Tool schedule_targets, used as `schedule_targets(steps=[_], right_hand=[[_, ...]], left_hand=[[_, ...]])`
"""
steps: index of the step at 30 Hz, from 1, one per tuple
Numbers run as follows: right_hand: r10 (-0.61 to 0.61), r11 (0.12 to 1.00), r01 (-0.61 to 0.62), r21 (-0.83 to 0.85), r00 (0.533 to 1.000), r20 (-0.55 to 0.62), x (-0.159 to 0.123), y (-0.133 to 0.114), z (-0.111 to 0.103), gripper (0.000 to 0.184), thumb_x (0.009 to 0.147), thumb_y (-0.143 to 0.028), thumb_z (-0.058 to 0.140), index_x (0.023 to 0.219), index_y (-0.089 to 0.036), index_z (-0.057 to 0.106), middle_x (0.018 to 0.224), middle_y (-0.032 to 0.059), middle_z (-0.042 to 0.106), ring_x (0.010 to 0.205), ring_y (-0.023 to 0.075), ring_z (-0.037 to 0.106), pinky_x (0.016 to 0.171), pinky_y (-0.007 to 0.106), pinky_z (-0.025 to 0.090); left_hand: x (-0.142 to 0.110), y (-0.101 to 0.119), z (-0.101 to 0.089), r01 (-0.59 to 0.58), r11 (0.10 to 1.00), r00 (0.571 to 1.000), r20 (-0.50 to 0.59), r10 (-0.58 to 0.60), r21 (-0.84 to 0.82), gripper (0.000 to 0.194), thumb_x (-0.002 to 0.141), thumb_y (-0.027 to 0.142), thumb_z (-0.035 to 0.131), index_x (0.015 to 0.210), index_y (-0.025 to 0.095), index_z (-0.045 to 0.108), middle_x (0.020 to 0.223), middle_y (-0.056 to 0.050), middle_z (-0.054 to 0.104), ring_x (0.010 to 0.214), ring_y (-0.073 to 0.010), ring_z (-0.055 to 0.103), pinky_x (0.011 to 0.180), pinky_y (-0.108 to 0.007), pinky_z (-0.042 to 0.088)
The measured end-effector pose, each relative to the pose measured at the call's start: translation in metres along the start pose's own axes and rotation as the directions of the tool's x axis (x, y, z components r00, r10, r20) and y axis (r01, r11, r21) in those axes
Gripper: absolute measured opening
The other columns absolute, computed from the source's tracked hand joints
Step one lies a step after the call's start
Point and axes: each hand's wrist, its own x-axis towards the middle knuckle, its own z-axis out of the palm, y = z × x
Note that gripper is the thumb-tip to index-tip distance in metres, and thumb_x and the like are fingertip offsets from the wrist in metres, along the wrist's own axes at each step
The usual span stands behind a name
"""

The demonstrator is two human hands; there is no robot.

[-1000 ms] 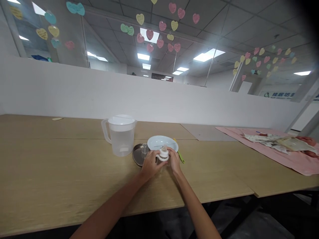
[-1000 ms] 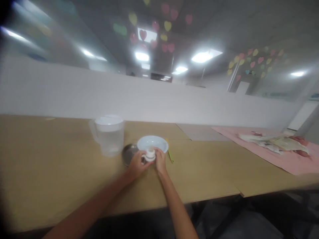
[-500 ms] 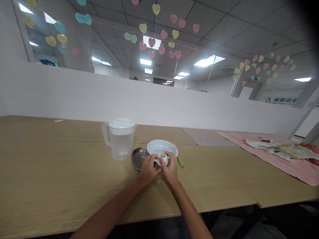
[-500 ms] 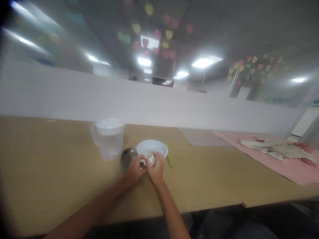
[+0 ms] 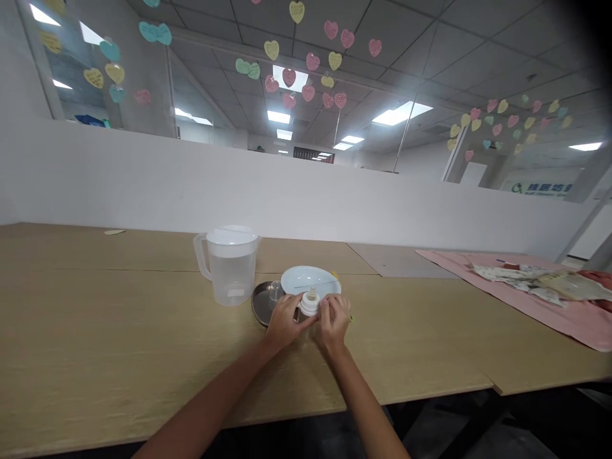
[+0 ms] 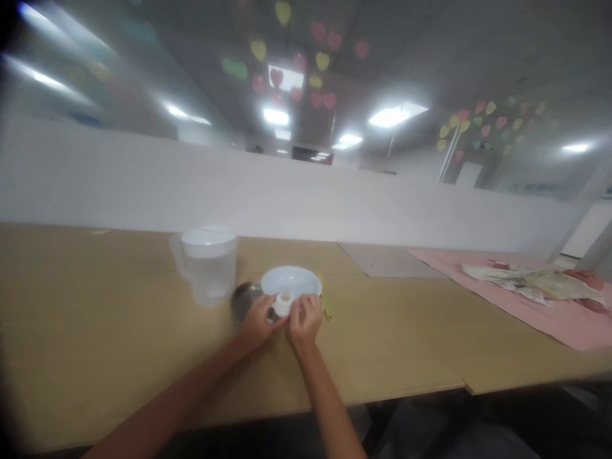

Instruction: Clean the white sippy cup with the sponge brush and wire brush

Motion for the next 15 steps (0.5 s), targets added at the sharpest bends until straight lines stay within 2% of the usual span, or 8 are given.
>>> schedule_targets(steps=[2, 5, 9, 10, 14, 15], right_hand=[[0.000, 0.999, -0.002, 0.045, 1.000, 0.029, 0.000, -0.002, 0.000, 0.014, 0.079, -0.027, 0.043, 0.081, -0.017, 0.053, 0.083, 0.0045, 0.056, 0.083, 0.0179, 0.050, 0.077, 0.033, 0.037], [0.011, 0.992, -0.022, 0.127, 0.996, 0.084, 0.001, -0.003, 0.002, 0.025, 0.079, -0.026, 0.042, 0.101, -0.018, 0.051, 0.098, 0.0063, 0.057, 0.094, 0.0191, 0.050, 0.083, 0.035, 0.037], [0.102, 0.973, -0.101, 0.208, 0.995, 0.007, 0.002, 0.003, 0.002, 0.026, 0.076, -0.026, 0.043, 0.099, -0.018, 0.053, 0.088, 0.0048, 0.058, 0.087, 0.0189, 0.053, 0.082, 0.036, 0.039], [0.120, 0.963, -0.123, 0.240, 0.992, 0.026, 0.002, 0.005, 0.002, 0.028, 0.075, -0.026, 0.043, 0.101, -0.018, 0.052, 0.091, 0.0052, 0.058, 0.088, 0.0191, 0.052, 0.083, 0.036, 0.039], [0.043, 0.928, -0.143, 0.345, 0.958, 0.283, 0.001, 0.011, 0.006, 0.039, 0.072, -0.026, 0.044, 0.110, -0.020, 0.051, 0.111, 0.0068, 0.054, 0.104, 0.0224, 0.047, 0.091, 0.040, 0.035], [0.026, 0.920, -0.147, 0.363, 0.948, 0.318, 0.001, 0.012, 0.007, 0.039, 0.073, -0.028, 0.044, 0.110, -0.020, 0.052, 0.112, 0.0068, 0.053, 0.105, 0.0230, 0.046, 0.092, 0.040, 0.034]], left_hand=[[0.000, 0.000, -0.001, -0.006, 1.000, 1.000, 0.011, 0.006, 0.004, 0.045, 0.075, 0.038, 0.053, 0.115, 0.017, 0.047, 0.100, -0.007, 0.061, 0.093, -0.0212, 0.054, 0.083, -0.035, 0.041], [0.000, -0.001, -0.001, 0.010, 1.000, 1.000, 0.029, -0.010, 0.015, 0.053, 0.075, 0.042, 0.052, 0.120, 0.015, 0.044, 0.102, -0.009, 0.060, 0.093, -0.0222, 0.054, 0.083, -0.037, 0.041], [-0.001, -0.003, 0.000, 0.023, 0.999, 0.999, 0.030, -0.024, 0.032, 0.061, 0.072, 0.048, 0.053, 0.122, 0.015, 0.043, 0.105, -0.010, 0.059, 0.095, -0.0232, 0.053, 0.084, -0.037, 0.041], [-0.001, -0.003, -0.001, 0.018, 0.999, 0.999, 0.027, -0.019, 0.036, 0.061, 0.072, 0.048, 0.054, 0.122, 0.015, 0.043, 0.105, -0.010, 0.059, 0.095, -0.0232, 0.053, 0.084, -0.037, 0.041], [0.000, -0.003, -0.004, -0.035, 0.999, 0.999, 0.035, 0.034, 0.038, 0.054, 0.074, 0.045, 0.052, 0.119, 0.016, 0.046, 0.102, -0.010, 0.060, 0.094, -0.0231, 0.054, 0.083, -0.037, 0.041], [0.001, -0.003, -0.004, -0.041, 0.999, 0.999, 0.036, 0.040, 0.035, 0.053, 0.074, 0.045, 0.052, 0.119, 0.016, 0.046, 0.101, -0.009, 0.061, 0.094, -0.0231, 0.054, 0.083, -0.037, 0.041]])
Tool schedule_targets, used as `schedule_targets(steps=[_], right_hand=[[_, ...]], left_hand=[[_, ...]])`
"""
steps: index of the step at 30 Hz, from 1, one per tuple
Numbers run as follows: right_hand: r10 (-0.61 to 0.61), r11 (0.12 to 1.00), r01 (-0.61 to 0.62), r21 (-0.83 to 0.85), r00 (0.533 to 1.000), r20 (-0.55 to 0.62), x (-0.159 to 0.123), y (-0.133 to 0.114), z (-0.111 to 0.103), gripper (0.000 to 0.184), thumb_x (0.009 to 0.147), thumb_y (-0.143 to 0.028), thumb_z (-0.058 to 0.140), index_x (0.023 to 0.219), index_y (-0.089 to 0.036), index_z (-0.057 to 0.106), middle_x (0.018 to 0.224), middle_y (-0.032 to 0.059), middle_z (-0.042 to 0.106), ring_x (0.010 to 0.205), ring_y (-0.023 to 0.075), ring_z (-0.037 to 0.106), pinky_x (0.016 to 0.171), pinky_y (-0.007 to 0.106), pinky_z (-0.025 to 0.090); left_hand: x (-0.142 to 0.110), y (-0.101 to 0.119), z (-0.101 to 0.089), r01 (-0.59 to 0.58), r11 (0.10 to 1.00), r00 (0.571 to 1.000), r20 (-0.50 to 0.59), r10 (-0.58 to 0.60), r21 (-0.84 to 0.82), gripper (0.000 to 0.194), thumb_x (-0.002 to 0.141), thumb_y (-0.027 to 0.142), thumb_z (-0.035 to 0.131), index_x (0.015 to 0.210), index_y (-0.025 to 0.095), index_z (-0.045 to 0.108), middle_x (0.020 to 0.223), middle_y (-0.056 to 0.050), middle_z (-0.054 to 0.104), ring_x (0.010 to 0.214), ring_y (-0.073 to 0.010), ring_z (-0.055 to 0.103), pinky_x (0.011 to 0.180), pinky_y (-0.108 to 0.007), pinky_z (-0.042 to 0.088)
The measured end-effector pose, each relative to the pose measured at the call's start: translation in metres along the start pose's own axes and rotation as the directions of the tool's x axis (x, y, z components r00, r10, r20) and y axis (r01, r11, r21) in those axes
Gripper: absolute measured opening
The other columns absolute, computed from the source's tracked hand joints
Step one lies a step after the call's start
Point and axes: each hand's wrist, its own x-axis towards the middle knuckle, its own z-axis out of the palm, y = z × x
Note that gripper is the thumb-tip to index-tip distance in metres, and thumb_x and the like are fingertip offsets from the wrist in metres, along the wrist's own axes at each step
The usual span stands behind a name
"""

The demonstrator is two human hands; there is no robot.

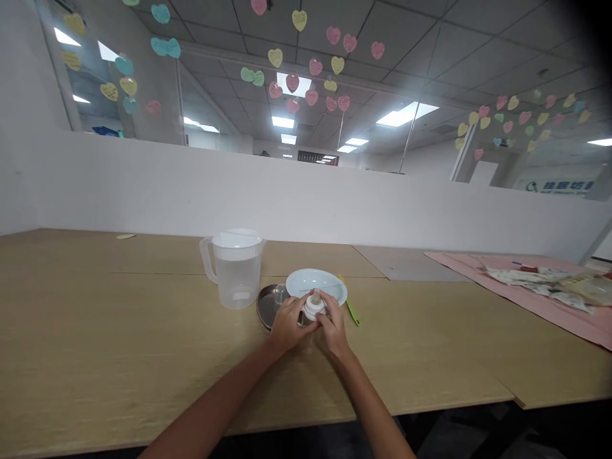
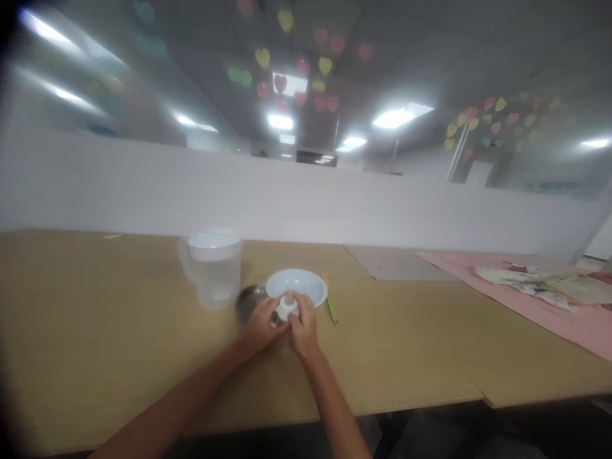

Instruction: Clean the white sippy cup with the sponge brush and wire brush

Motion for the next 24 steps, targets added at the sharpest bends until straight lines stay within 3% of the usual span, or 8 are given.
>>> schedule_targets(steps=[4, 9, 14, 17, 19, 22, 24], right_hand=[[0.012, 1.000, -0.011, 0.015, 1.000, -0.020, 0.001, -0.002, 0.002, 0.035, 0.076, -0.033, 0.046, 0.108, -0.021, 0.054, 0.106, 0.0063, 0.055, 0.100, 0.0225, 0.048, 0.089, 0.040, 0.036], [0.081, 0.994, -0.087, -0.070, 0.993, -0.088, 0.003, -0.007, 0.007, 0.047, 0.070, -0.035, 0.059, 0.113, -0.019, 0.049, 0.104, 0.0073, 0.053, 0.093, 0.0200, 0.049, 0.084, 0.037, 0.039], [0.053, 0.982, -0.072, -0.174, 0.993, -0.110, 0.004, -0.007, 0.013, 0.029, 0.068, -0.035, 0.061, 0.092, -0.018, 0.061, 0.086, 0.0048, 0.052, 0.084, 0.0182, 0.050, 0.076, 0.033, 0.043], [-0.004, 0.972, -0.031, -0.235, 0.990, -0.144, 0.002, -0.009, 0.014, 0.028, 0.069, -0.036, 0.061, 0.091, -0.018, 0.060, 0.086, 0.0047, 0.051, 0.083, 0.0179, 0.051, 0.076, 0.033, 0.043], [-0.057, 0.963, 0.017, -0.270, 0.988, -0.140, 0.000, -0.010, 0.014, 0.027, 0.070, -0.036, 0.060, 0.090, -0.018, 0.058, 0.088, 0.0055, 0.052, 0.085, 0.0185, 0.051, 0.077, 0.034, 0.042], [-0.111, 0.944, 0.073, -0.321, 0.988, -0.103, -0.003, -0.007, 0.014, 0.029, 0.073, -0.035, 0.057, 0.095, -0.017, 0.053, 0.089, 0.0068, 0.056, 0.085, 0.0193, 0.051, 0.076, 0.035, 0.043], [-0.111, 0.935, 0.065, -0.348, 0.987, -0.115, -0.005, -0.004, 0.014, 0.032, 0.074, -0.036, 0.055, 0.099, -0.016, 0.052, 0.090, 0.0078, 0.057, 0.085, 0.0195, 0.052, 0.075, 0.034, 0.043]], left_hand=[[0.000, 0.001, -0.002, 0.033, 0.999, 0.999, 0.022, -0.032, -0.027, 0.054, 0.074, 0.044, 0.053, 0.120, 0.016, 0.044, 0.101, -0.010, 0.060, 0.093, -0.0231, 0.053, 0.083, -0.038, 0.041], [-0.001, 0.001, 0.001, 0.167, 0.980, 0.986, 0.016, -0.167, -0.108, 0.080, 0.066, 0.040, 0.059, 0.132, 0.012, 0.021, 0.091, -0.008, 0.058, 0.086, -0.0208, 0.054, 0.078, -0.035, 0.043], [-0.001, 0.000, 0.002, 0.171, 0.979, 0.985, 0.010, -0.171, -0.109, 0.081, 0.065, 0.038, 0.059, 0.131, 0.010, 0.020, 0.093, -0.009, 0.052, 0.085, -0.0195, 0.052, 0.078, -0.034, 0.043], [0.002, 0.000, -0.004, 0.096, 0.995, 0.994, 0.057, -0.095, -0.013, 0.076, 0.068, 0.039, 0.055, 0.130, 0.011, 0.022, 0.098, -0.011, 0.053, 0.088, -0.0217, 0.051, 0.078, -0.036, 0.042], [0.006, 0.000, -0.013, -0.031, 0.997, 0.993, 0.118, 0.022, 0.071, 0.070, 0.071, 0.040, 0.051, 0.130, 0.010, 0.026, 0.100, -0.012, 0.054, 0.090, -0.0235, 0.051, 0.080, -0.038, 0.041], [0.010, -0.005, -0.030, -0.229, 0.964, 0.961, 0.192, 0.202, 0.135, 0.065, 0.071, 0.040, 0.050, 0.128, 0.012, 0.032, 0.098, -0.012, 0.057, 0.091, -0.0250, 0.051, 0.083, -0.040, 0.038], [0.011, -0.012, -0.040, -0.262, 0.958, 0.955, 0.178, 0.239, 0.118, 0.065, 0.071, 0.041, 0.051, 0.127, 0.014, 0.033, 0.099, -0.011, 0.057, 0.091, -0.0244, 0.051, 0.084, -0.039, 0.038]])
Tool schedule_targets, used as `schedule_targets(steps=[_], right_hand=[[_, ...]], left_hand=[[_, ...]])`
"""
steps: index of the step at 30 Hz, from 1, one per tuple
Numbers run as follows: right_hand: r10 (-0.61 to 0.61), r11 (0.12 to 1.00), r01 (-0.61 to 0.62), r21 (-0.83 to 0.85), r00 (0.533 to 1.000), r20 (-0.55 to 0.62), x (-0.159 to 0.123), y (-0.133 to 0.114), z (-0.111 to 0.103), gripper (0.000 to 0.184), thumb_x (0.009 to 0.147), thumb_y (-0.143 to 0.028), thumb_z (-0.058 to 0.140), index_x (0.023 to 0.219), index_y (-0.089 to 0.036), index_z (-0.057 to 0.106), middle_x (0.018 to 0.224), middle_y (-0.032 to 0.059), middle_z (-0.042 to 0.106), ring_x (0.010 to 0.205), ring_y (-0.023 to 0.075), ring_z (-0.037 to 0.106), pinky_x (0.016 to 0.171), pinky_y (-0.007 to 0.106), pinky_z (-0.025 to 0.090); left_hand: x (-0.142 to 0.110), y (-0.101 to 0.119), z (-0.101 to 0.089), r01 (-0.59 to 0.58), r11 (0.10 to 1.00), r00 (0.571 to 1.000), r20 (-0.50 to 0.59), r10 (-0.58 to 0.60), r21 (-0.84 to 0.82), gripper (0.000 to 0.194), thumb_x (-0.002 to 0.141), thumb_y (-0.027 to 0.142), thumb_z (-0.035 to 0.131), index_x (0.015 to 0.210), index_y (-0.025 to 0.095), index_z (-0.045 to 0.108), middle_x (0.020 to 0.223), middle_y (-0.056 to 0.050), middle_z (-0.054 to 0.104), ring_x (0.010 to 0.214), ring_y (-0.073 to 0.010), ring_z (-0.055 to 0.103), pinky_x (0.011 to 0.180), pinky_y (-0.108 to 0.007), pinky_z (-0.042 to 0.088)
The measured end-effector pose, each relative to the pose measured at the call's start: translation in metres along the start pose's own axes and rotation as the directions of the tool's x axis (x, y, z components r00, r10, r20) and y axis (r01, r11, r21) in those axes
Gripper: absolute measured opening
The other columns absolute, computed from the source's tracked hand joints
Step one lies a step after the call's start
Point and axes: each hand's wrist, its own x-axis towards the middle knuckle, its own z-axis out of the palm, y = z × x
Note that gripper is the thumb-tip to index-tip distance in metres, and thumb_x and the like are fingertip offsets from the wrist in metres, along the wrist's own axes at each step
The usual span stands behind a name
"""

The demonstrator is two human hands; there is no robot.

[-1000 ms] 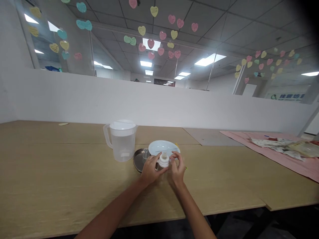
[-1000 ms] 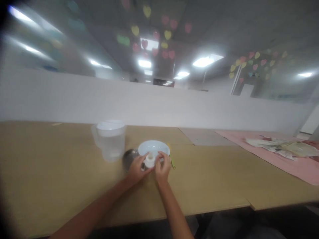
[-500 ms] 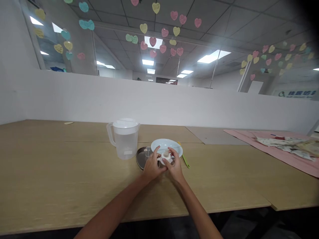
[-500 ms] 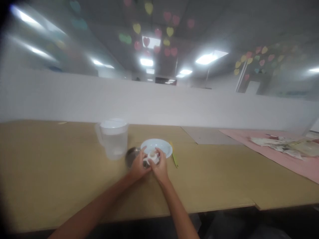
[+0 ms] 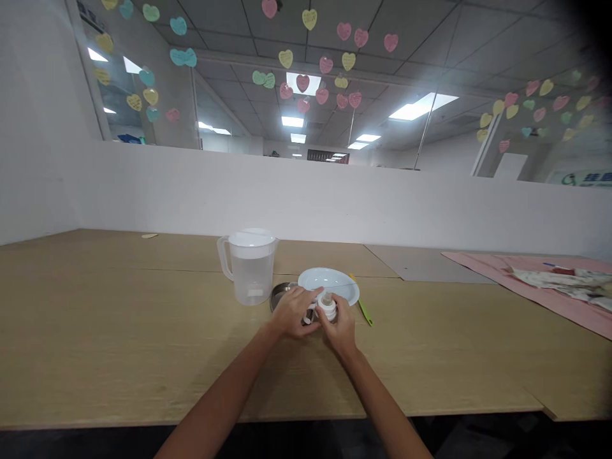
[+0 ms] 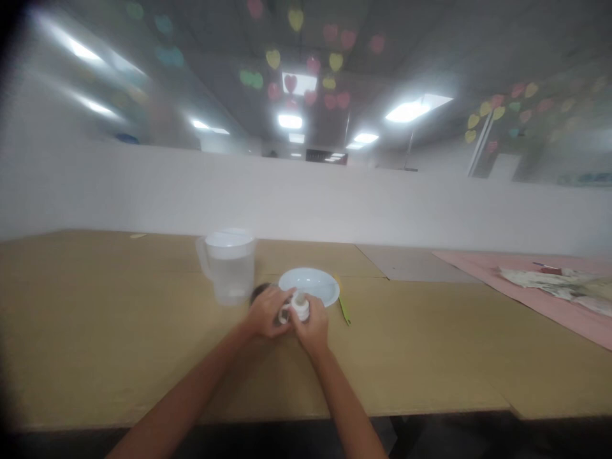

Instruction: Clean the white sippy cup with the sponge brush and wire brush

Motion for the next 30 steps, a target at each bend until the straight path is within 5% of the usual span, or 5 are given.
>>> schedule_targets(steps=[6, 14, 22, 26, 30], right_hand=[[-0.013, 0.999, 0.013, -0.036, 1.000, 0.001, 0.000, 0.005, 0.000, 0.033, 0.075, -0.038, 0.054, 0.100, -0.016, 0.053, 0.093, 0.0086, 0.059, 0.087, 0.0203, 0.053, 0.076, 0.035, 0.043], [0.062, 0.997, -0.062, -0.038, 0.998, -0.006, 0.002, 0.004, 0.000, 0.034, 0.075, -0.040, 0.053, 0.099, -0.016, 0.054, 0.091, 0.0081, 0.059, 0.084, 0.0199, 0.053, 0.074, 0.034, 0.043], [0.055, 0.998, -0.055, -0.044, 0.998, 0.005, 0.002, 0.002, -0.001, 0.034, 0.075, -0.041, 0.053, 0.099, -0.016, 0.054, 0.090, 0.0084, 0.059, 0.084, 0.0196, 0.054, 0.073, 0.033, 0.044], [0.010, 0.998, -0.009, -0.056, 1.000, 0.003, 0.002, 0.000, 0.000, 0.034, 0.074, -0.040, 0.054, 0.098, -0.016, 0.054, 0.090, 0.0083, 0.060, 0.085, 0.0200, 0.054, 0.075, 0.033, 0.044], [0.015, 0.998, -0.015, -0.053, 1.000, -0.003, 0.000, 0.002, 0.001, 0.044, 0.073, -0.040, 0.054, 0.109, -0.016, 0.050, 0.099, 0.0102, 0.060, 0.090, 0.0217, 0.055, 0.077, 0.035, 0.045]], left_hand=[[-0.012, -0.031, 0.008, 0.402, 0.916, 0.902, -0.167, -0.397, -0.007, 0.047, 0.085, 0.035, 0.032, 0.127, 0.013, 0.031, 0.111, -0.013, 0.053, 0.102, -0.0225, 0.048, 0.085, -0.037, 0.039], [-0.013, -0.036, 0.021, 0.414, 0.902, 0.910, -0.055, -0.410, 0.126, 0.039, 0.080, 0.032, 0.042, 0.115, 0.015, 0.045, 0.103, -0.011, 0.053, 0.097, -0.0239, 0.049, 0.084, -0.040, 0.039], [-0.010, -0.031, 0.015, 0.607, 0.792, 0.769, -0.203, -0.606, -0.065, 0.030, 0.077, 0.029, 0.047, 0.103, 0.014, 0.047, 0.097, -0.010, 0.054, 0.092, -0.0223, 0.052, 0.080, -0.037, 0.042], [0.003, -0.007, -0.004, 0.430, 0.874, 0.737, -0.470, -0.485, -0.227, 0.032, 0.083, 0.029, 0.039, 0.112, 0.015, 0.041, 0.106, -0.011, 0.050, 0.102, -0.0205, 0.048, 0.087, -0.036, 0.039], [0.016, 0.026, -0.005, 0.228, 0.940, 0.851, -0.417, -0.320, -0.255, 0.035, 0.083, 0.032, 0.041, 0.116, 0.019, 0.045, 0.116, -0.010, 0.045, 0.110, -0.0203, 0.044, 0.093, -0.034, 0.035]])
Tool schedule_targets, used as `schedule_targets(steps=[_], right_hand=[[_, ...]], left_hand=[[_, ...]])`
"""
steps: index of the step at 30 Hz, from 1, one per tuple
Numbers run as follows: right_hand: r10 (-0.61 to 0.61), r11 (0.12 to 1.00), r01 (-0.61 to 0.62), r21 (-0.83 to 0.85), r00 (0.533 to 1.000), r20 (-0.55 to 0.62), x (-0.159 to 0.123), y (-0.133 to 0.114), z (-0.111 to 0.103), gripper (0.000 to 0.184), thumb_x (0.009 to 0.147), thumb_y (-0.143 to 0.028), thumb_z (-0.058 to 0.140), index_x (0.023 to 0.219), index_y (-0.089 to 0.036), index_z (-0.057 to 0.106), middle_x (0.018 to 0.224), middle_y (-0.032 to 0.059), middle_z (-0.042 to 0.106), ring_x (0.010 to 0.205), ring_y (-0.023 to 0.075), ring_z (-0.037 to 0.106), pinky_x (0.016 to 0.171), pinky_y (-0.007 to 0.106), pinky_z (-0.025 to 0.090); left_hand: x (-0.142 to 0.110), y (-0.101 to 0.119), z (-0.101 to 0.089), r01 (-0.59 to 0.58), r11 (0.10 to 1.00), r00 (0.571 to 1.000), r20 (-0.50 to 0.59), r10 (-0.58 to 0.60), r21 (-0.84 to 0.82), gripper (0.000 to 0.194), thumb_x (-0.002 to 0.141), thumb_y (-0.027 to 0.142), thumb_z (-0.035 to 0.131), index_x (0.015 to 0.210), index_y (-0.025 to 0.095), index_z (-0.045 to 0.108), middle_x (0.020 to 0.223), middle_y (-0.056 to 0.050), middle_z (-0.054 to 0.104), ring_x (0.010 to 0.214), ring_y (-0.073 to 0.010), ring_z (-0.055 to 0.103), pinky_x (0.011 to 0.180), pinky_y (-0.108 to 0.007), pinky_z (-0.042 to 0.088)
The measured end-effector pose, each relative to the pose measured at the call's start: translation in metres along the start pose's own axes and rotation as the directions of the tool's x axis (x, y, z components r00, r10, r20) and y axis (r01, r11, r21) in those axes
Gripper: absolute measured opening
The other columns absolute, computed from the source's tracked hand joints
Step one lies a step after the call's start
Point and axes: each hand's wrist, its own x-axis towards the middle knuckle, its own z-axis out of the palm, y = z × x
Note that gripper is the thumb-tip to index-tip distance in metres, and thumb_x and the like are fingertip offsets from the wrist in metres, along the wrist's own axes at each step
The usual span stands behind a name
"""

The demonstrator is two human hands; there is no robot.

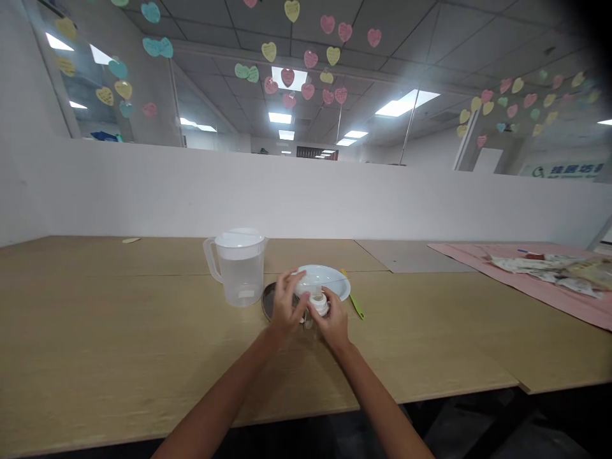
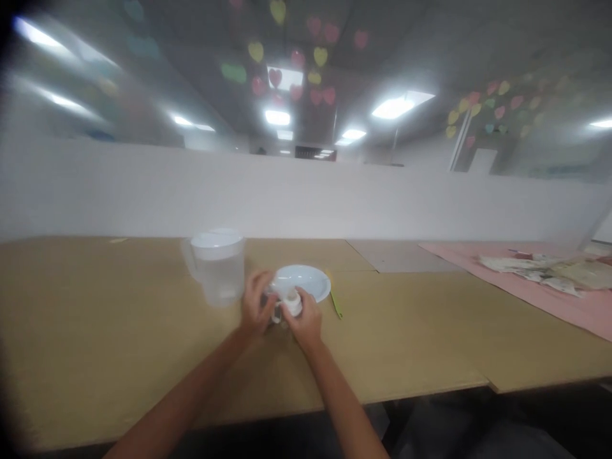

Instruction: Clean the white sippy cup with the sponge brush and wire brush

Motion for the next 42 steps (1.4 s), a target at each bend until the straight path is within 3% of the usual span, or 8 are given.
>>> schedule_targets(steps=[3, 7, 14, 24, 29, 37, 40, 42], right_hand=[[0.024, 1.000, -0.024, 0.004, 1.000, -0.002, -0.002, 0.003, 0.001, 0.061, 0.071, -0.041, 0.054, 0.124, -0.015, 0.038, 0.109, 0.0123, 0.056, 0.095, 0.0233, 0.055, 0.077, 0.035, 0.046], [0.067, 0.998, -0.067, -0.006, 0.997, 0.041, -0.003, 0.003, 0.002, 0.073, 0.072, -0.040, 0.054, 0.133, -0.014, 0.023, 0.097, 0.0091, 0.062, 0.083, 0.0219, 0.059, 0.069, 0.033, 0.047], [0.029, 0.997, -0.028, -0.065, 0.999, 0.018, -0.001, -0.002, 0.002, 0.060, 0.075, -0.041, 0.050, 0.127, -0.016, 0.036, 0.115, 0.0126, 0.055, 0.098, 0.0237, 0.056, 0.077, 0.034, 0.046], [0.061, 0.992, -0.063, -0.107, 0.998, -0.026, -0.002, 0.003, 0.006, 0.064, 0.072, -0.050, 0.052, 0.123, -0.013, 0.040, 0.105, 0.0138, 0.059, 0.089, 0.0250, 0.058, 0.072, 0.035, 0.047], [0.010, 0.992, -0.009, -0.127, 1.000, 0.013, -0.002, 0.001, 0.003, 0.058, 0.078, -0.046, 0.044, 0.125, -0.012, 0.036, 0.107, 0.0141, 0.056, 0.094, 0.0242, 0.054, 0.077, 0.038, 0.044], [0.080, 0.997, -0.078, 0.020, 0.966, -0.246, 0.003, 0.001, -0.012, 0.052, 0.086, -0.034, 0.031, 0.133, -0.015, 0.021, 0.119, 0.0136, 0.047, 0.102, 0.0227, 0.045, 0.086, 0.041, 0.036], [0.052, 0.993, -0.037, 0.111, 0.990, -0.132, 0.000, 0.001, -0.011, 0.048, 0.086, -0.032, 0.032, 0.131, -0.016, 0.025, 0.113, 0.0120, 0.051, 0.099, 0.0202, 0.049, 0.084, 0.038, 0.040], [-0.035, 0.994, 0.037, 0.107, 0.999, -0.021, -0.002, 0.000, -0.009, 0.049, 0.083, -0.033, 0.040, 0.128, -0.016, 0.031, 0.113, 0.0120, 0.051, 0.100, 0.0205, 0.049, 0.084, 0.037, 0.041]], left_hand=[[-0.004, 0.011, 0.015, 0.042, 0.996, 0.986, 0.167, -0.030, -0.073, 0.042, 0.082, 0.035, 0.044, 0.122, 0.022, 0.041, 0.118, -0.008, 0.049, 0.107, -0.0189, 0.046, 0.093, -0.032, 0.036], [-0.009, 0.006, 0.026, 0.211, 0.971, 0.962, 0.200, -0.186, -0.111, 0.047, 0.079, 0.039, 0.050, 0.122, 0.021, 0.041, 0.113, -0.007, 0.054, 0.101, -0.0185, 0.050, 0.089, -0.033, 0.039], [-0.018, 0.002, 0.026, 0.307, 0.932, 0.932, 0.262, -0.252, -0.192, 0.047, 0.081, 0.037, 0.047, 0.124, 0.022, 0.039, 0.121, -0.007, 0.051, 0.106, -0.0185, 0.049, 0.091, -0.033, 0.037], [-0.020, -0.002, 0.028, 0.316, 0.925, 0.930, 0.261, -0.258, -0.211, 0.047, 0.079, 0.040, 0.048, 0.123, 0.023, 0.042, 0.118, -0.005, 0.053, 0.102, -0.0176, 0.050, 0.089, -0.031, 0.039], [-0.026, -0.015, 0.025, 0.224, 0.960, 0.942, 0.290, -0.169, -0.168, 0.057, 0.083, 0.044, 0.038, 0.134, 0.022, 0.023, 0.121, -0.007, 0.050, 0.108, -0.0195, 0.045, 0.096, -0.036, 0.030], [-0.013, -0.044, -0.003, 0.124, 0.986, 0.960, -0.239, -0.149, -0.113, 0.063, 0.084, 0.042, 0.033, 0.135, 0.016, 0.008, 0.130, -0.015, 0.034, 0.117, -0.0235, 0.035, 0.099, -0.041, 0.027], [-0.022, -0.037, 0.004, 0.030, 0.999, 1.000, 0.009, -0.029, -0.030, 0.064, 0.081, 0.037, 0.040, 0.135, 0.015, 0.013, 0.125, -0.015, 0.040, 0.111, -0.0245, 0.041, 0.095, -0.042, 0.031], [-0.030, -0.027, 0.015, -0.075, 0.996, 0.970, 0.230, 0.083, -0.044, 0.068, 0.079, 0.035, 0.044, 0.135, 0.013, 0.013, 0.123, -0.016, 0.042, 0.109, -0.0253, 0.042, 0.093, -0.042, 0.033]])
